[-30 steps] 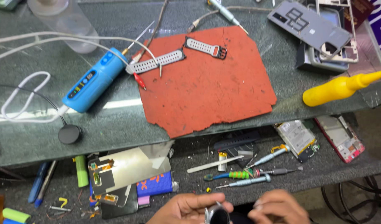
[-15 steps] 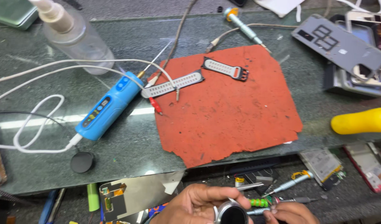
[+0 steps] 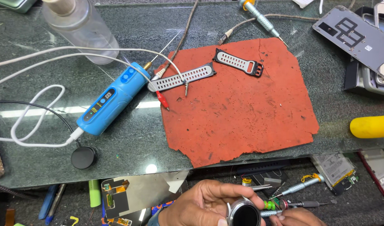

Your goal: The person disassembles a smartwatch, removes the internal circuit board and battery, and then reassembles the components. They use tweezers to handle small parts and a screwdriver to adjust screws on the watch casing.

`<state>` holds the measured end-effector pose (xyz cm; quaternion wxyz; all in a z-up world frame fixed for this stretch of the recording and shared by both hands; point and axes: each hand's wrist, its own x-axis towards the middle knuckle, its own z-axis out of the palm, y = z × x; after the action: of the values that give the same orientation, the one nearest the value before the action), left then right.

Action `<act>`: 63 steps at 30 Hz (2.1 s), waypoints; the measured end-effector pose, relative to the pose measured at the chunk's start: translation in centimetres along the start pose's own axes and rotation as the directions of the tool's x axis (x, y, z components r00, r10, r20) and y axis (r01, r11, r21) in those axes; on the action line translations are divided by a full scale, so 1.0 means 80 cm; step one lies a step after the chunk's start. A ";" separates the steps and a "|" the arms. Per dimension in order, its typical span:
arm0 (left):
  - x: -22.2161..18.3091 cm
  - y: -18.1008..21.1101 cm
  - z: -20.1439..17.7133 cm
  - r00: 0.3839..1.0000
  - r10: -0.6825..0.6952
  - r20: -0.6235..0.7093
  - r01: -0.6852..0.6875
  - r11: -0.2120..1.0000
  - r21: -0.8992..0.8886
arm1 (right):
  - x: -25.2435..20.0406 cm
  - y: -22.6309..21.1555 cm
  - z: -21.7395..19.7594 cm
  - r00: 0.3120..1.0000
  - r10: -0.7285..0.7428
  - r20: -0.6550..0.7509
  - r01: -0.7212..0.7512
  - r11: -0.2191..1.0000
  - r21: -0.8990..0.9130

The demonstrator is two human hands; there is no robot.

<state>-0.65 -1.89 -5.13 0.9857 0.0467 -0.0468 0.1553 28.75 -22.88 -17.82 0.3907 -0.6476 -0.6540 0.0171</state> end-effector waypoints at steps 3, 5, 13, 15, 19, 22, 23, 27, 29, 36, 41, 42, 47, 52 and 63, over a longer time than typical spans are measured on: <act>0.000 -0.001 0.002 1.000 0.007 -0.023 -0.007 1.000 -0.009 | 0.008 -0.009 -0.004 0.998 0.041 0.048 -0.039 0.998 -0.048; 0.000 -0.002 0.004 1.000 0.015 -0.022 -0.016 0.999 -0.050 | 0.012 -0.013 -0.004 0.999 0.034 0.036 -0.033 0.999 -0.028; -0.002 0.000 0.008 1.000 0.012 -0.007 -0.013 0.999 -0.052 | 0.028 -0.032 -0.007 0.989 0.133 0.061 -0.127 0.988 -0.090; -0.003 0.002 0.008 1.000 0.000 0.001 0.000 1.000 -0.026 | 0.034 -0.037 -0.007 0.990 0.131 0.045 -0.127 0.989 -0.079; -0.004 -0.001 0.009 1.000 0.012 0.013 -0.012 1.000 0.014 | 0.039 -0.048 -0.003 0.993 0.118 -0.025 -0.119 0.991 -0.056; -0.005 -0.001 0.008 1.000 0.020 0.019 -0.021 0.999 0.041 | 0.040 -0.047 -0.004 0.993 0.119 -0.005 -0.119 0.990 -0.080; -0.005 -0.001 0.008 1.000 0.024 0.020 -0.025 0.999 0.046 | 0.039 -0.049 -0.005 0.992 0.130 0.002 -0.129 0.987 -0.098; -0.006 -0.002 0.009 0.999 0.034 0.029 -0.035 0.999 0.039 | 0.033 -0.041 -0.005 0.990 0.143 0.017 -0.140 0.984 -0.107; -0.006 -0.002 0.009 0.999 0.036 0.034 -0.037 0.999 0.038 | 0.030 -0.037 -0.004 0.990 0.143 0.020 -0.140 0.983 -0.119; -0.007 -0.001 0.012 0.999 0.026 0.030 -0.026 1.000 0.012 | 0.031 -0.040 -0.007 0.988 0.154 0.033 -0.147 0.978 -0.148; -0.007 -0.001 0.010 0.995 0.054 0.081 -0.060 0.995 0.077 | 0.032 -0.043 -0.010 0.970 0.232 0.073 -0.213 0.956 -0.203; -0.007 0.000 0.009 0.994 0.058 0.091 -0.067 0.993 0.099 | 0.032 -0.043 -0.010 0.971 0.230 0.072 -0.211 0.956 -0.204; -0.008 -0.004 0.007 0.995 0.054 0.084 -0.063 0.992 0.107 | 0.033 -0.042 -0.011 0.973 0.215 0.088 -0.195 0.961 -0.197; -0.007 -0.002 0.010 0.997 0.043 0.064 -0.052 0.988 0.145 | 0.035 -0.044 -0.012 0.976 0.200 0.090 -0.182 0.967 -0.179; -0.005 -0.006 0.019 0.998 0.053 0.031 -0.055 0.997 0.057 | 0.028 -0.033 -0.019 0.943 0.279 0.183 -0.237 0.945 -0.225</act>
<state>-1.00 -2.61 -3.68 0.9785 0.0761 -0.0579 0.1826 27.70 -22.08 -14.29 0.2461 -0.7584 -0.5994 0.0716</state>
